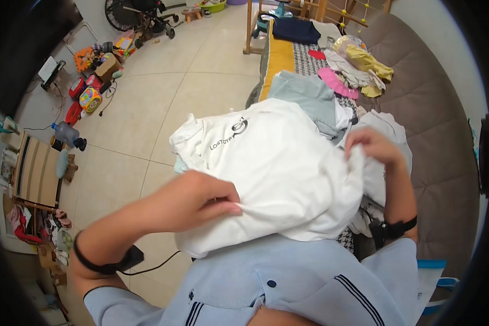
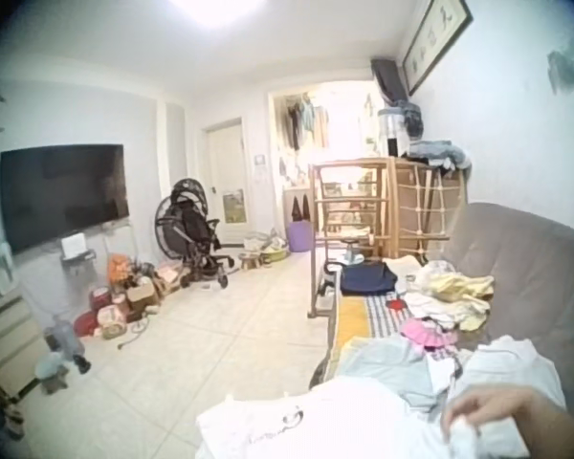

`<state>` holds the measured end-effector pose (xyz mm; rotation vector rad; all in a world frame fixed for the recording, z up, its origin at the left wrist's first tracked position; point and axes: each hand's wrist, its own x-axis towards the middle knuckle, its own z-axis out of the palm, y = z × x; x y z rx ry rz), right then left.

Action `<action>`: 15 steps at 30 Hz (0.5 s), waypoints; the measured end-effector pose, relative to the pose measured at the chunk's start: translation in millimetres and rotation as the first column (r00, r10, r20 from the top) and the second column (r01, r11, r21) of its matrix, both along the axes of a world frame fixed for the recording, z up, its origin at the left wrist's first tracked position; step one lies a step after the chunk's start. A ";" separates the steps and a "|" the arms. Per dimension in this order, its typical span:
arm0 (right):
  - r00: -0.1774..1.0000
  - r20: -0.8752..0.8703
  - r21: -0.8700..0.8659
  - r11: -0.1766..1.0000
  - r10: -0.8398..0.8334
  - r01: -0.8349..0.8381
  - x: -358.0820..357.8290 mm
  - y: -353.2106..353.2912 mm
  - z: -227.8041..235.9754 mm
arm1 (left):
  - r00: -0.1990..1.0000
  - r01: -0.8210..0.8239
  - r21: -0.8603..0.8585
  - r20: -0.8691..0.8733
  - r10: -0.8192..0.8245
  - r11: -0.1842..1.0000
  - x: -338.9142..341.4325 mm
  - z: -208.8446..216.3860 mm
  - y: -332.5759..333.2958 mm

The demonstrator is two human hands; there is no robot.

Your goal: Folding and stacking various items of clothing including baby pants and adult t-shirts.

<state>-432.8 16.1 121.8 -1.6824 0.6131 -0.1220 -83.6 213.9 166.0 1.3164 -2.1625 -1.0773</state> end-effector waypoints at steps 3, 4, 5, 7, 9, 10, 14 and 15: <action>0.923 -0.282 0.349 0.924 0.263 -0.157 2.7 27.3 -58.0 | 1.000 0.026 0.404 -0.007 -0.025 0.914 2.9 -71.0 1.2; 0.880 -0.328 0.444 0.878 0.344 -0.177 2.1 33.7 -73.7 | 0.999 0.039 0.414 -0.013 -0.037 0.909 5.5 -84.8 0.1; 0.882 -0.329 0.453 0.876 0.338 -0.167 -1.3 38.3 -88.2 | 0.995 0.073 0.490 0.025 -0.098 0.869 8.5 -95.5 -0.5; 0.874 -0.341 0.552 0.826 0.347 -0.113 -8.7 40.0 -120.4 | 0.994 0.090 0.522 0.000 -0.105 0.848 19.8 -122.4 0.2; 0.873 -0.422 0.533 0.846 0.244 0.021 -13.8 34.0 -148.8 | 0.994 -0.038 0.631 -0.059 0.096 0.775 39.0 -126.3 -3.8; 0.855 -0.499 0.495 0.856 0.139 0.150 -14.9 32.6 -162.7 | 0.950 -0.148 0.727 -0.084 0.301 0.671 46.3 -123.4 -5.9; 0.791 -0.608 0.356 0.866 -0.071 0.351 -0.7 39.1 -215.4 | 0.825 -0.506 0.517 0.056 0.563 0.690 86.3 -141.6 4.9; 0.800 -0.581 0.378 0.819 -0.154 0.432 9.8 43.3 -219.6 | 0.767 -0.560 0.529 0.041 0.640 0.638 91.6 -146.3 10.1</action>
